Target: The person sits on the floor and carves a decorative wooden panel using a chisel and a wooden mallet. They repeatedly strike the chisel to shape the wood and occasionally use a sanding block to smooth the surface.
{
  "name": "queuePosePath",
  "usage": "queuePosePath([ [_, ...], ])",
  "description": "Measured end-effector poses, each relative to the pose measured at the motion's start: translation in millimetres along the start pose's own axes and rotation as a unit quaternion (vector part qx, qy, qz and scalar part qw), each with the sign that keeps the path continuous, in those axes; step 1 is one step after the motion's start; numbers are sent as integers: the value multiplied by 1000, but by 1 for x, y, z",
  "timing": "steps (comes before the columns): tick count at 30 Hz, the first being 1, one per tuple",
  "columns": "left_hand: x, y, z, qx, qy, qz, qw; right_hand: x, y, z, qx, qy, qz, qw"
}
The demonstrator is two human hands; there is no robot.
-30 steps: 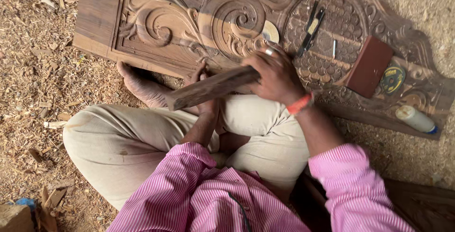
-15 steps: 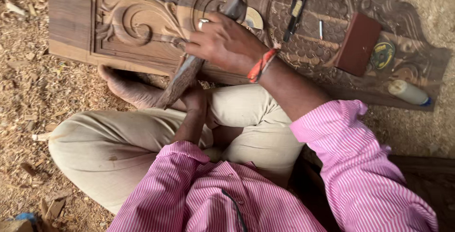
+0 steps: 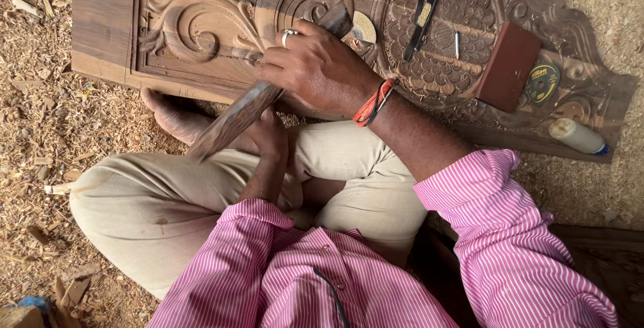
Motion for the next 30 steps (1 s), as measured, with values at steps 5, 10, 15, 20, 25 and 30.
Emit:
queuePosePath([
  [5, -4, -6, -12, -28, 28, 7, 999, 0, -11, 8, 13, 33, 17, 999],
  [10, -7, -7, -12, -35, 64, -17, 997, -15, -17, 14, 18, 7, -10, 1000],
  [15, -6, -17, -24, -61, 37, -23, 997, 6, -26, 21, 40, 87, 112, 989],
  [20, -16, -18, -30, -70, 0, -21, 997, 7, -28, 25, 42, 48, 102, 993],
  [25, -13, -24, -45, -52, 103, -17, 993, 11, -38, 25, 31, 116, 133, 984],
  [30, -11, -30, -37, -56, -2, -8, 998, 1, -45, 29, 41, -13, 111, 993],
])
Point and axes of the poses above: each hand's wrist, its own y-axis away from the middle knuckle, its own x-axis out of the palm, z = x × y, the point moved 5 cm from there along -y, towards the middle knuckle, and after that the axes turned 14 degrees about -z, right-handed, at the moved point
